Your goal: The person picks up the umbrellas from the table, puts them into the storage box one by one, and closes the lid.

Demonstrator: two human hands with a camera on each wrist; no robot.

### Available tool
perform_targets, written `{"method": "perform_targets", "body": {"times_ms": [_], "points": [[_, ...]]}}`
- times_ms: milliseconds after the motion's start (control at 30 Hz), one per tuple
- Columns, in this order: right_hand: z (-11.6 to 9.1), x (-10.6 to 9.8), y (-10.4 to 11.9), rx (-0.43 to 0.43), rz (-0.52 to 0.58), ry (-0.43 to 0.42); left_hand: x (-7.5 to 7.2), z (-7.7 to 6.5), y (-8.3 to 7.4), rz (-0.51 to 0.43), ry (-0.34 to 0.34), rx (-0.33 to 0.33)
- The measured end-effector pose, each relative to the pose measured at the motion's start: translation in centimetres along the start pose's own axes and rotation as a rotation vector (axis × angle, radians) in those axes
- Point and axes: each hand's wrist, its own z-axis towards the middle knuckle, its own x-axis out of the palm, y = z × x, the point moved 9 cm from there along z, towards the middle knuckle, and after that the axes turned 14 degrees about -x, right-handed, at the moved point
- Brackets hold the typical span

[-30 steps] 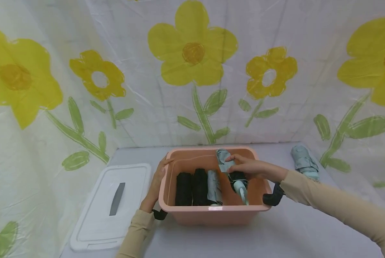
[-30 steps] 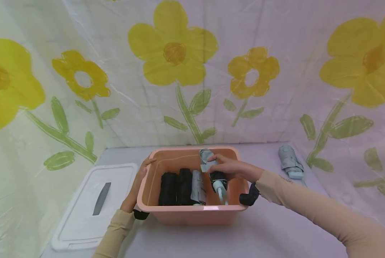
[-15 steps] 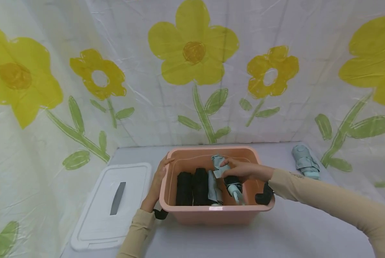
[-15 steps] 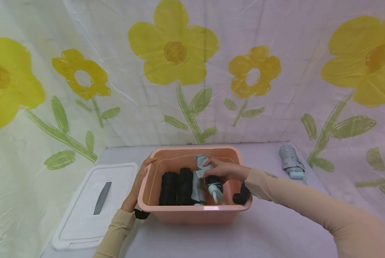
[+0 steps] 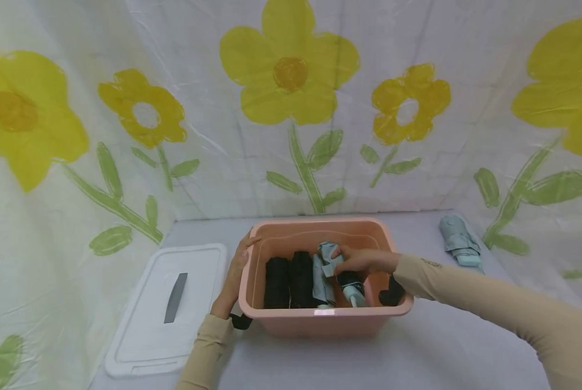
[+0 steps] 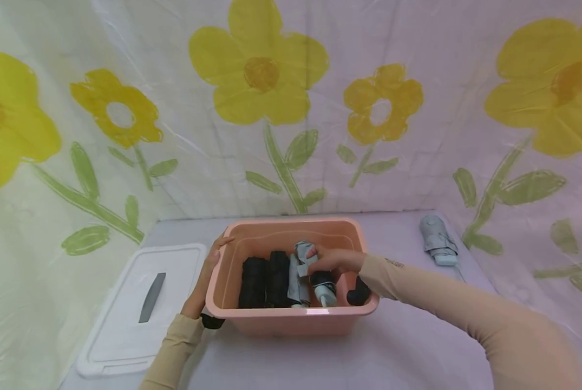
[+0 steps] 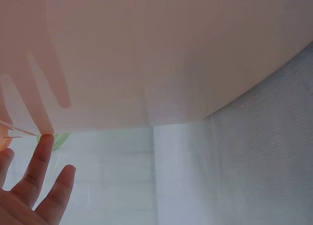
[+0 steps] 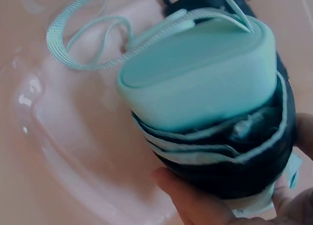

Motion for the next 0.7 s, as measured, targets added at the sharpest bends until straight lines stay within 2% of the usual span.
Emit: {"method": "perform_targets", "body": {"times_ms": [33, 100, 133, 200, 267, 300, 367, 433, 500, 600, 700], "points": [[0.1, 0.0, 0.0, 0.007, -0.002, 0.001, -0.6, 0.0, 2.0, 0.007, -0.005, -0.016], [0.2, 0.2, 0.0, 0.019, -0.013, 0.01, -0.4, -0.3, 1.2, 0.023, -0.007, -0.076], [0.2, 0.3, 0.0, 0.028, -0.021, 0.009, -0.5, -0.1, 1.0, 0.035, 0.008, 0.003], [0.4, 0.4, 0.0, 0.037, -0.041, 0.011, -0.5, -0.1, 0.9, 0.043, 0.005, -0.005], [0.6, 0.5, -0.1, 0.05, -0.07, 0.022, -0.7, 0.4, 1.6, 0.051, 0.034, 0.155], [0.8, 0.5, -0.1, 0.052, -0.092, 0.027, -0.5, 0.2, 1.2, 0.043, 0.019, 0.082], [1.1, 0.5, -0.1, 0.049, -0.149, 0.039, 0.1, -0.2, -0.9, 0.015, -0.009, -0.037], [1.3, 0.6, 0.0, 0.041, -0.211, 0.047, 1.0, -0.3, -4.0, 0.012, -0.022, -0.049], [1.4, 0.6, 0.1, 0.034, -0.259, 0.048, 2.1, -1.1, -7.6, 0.023, -0.059, -0.225], [1.4, 0.9, 0.0, 0.051, -0.249, 0.032, 3.2, -1.1, -11.3, 0.044, -0.068, -0.28], [1.3, 1.1, -0.3, 0.088, -0.195, 0.012, 3.8, -1.0, -13.3, 0.049, -0.062, -0.3]]}}
